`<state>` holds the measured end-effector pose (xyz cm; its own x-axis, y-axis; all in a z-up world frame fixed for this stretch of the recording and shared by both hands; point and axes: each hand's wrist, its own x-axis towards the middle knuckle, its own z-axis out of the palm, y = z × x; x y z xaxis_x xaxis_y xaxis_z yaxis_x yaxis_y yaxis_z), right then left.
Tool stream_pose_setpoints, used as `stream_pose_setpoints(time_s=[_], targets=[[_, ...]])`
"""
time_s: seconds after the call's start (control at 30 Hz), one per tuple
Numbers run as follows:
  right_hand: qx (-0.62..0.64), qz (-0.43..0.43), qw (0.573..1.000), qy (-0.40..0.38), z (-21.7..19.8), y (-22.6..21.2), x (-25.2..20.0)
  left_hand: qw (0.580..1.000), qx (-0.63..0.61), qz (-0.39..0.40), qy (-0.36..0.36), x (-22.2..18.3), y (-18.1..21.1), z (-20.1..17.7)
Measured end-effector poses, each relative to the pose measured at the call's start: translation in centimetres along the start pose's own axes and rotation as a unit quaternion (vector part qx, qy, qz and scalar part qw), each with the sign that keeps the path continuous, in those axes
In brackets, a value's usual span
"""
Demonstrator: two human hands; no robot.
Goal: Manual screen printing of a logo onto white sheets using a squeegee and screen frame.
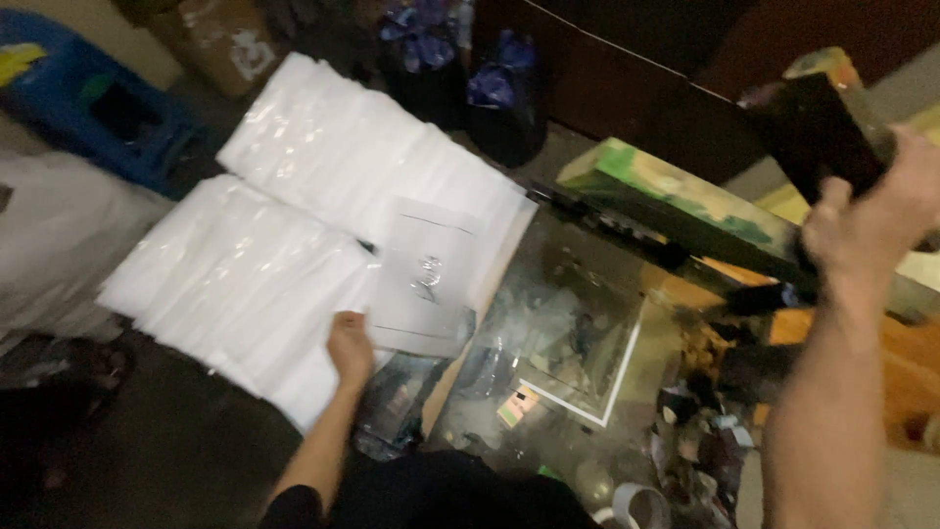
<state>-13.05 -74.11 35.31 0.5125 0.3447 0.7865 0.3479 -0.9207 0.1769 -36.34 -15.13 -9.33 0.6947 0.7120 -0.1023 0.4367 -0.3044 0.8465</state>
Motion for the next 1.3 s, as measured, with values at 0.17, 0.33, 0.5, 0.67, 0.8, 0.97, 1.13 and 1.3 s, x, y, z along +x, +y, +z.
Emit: stream_pose_setpoints(time_s=[0.17,0.33,0.5,0.67,0.8,0.97,1.13,1.3], targets=[[0.139,0.157,0.972,-0.109,-0.4,-0.9,0.5,0.967,0.072,0.059,0.239,8.9,-1.3,-14.1],[0.104,0.098,0.986,-0.087,0.7,0.5,0.1,0.941,0.290,-0.027,0.171,9.7,6.9,-19.2],[-0.039,0.032,0.998,-0.043,1.8,2.5,-0.4,0.958,-0.247,-0.070,0.130,10.9,7.2,-3.8],[0.006,0.095,0.992,-0.078,-0.1,0.0,0.5,0.790,0.304,0.422,-0.324,6.1,15.2,9.8],[0.014,0.144,0.984,-0.101,-1.0,-1.4,1.0,0.767,0.376,0.360,-0.375,3.9,16.5,13.5],[0.025,0.135,0.986,-0.097,-1.0,-1.7,1.4,0.861,0.223,0.315,-0.332,0.9,17.4,13.5],[0.020,0.149,0.983,-0.102,-0.9,-1.7,2.1,0.746,0.297,0.308,-0.511,-10.2,23.3,11.8],[0.065,0.168,0.978,-0.109,-2.0,-3.0,2.2,0.617,0.382,0.381,-0.572,-18.2,21.9,15.8]])
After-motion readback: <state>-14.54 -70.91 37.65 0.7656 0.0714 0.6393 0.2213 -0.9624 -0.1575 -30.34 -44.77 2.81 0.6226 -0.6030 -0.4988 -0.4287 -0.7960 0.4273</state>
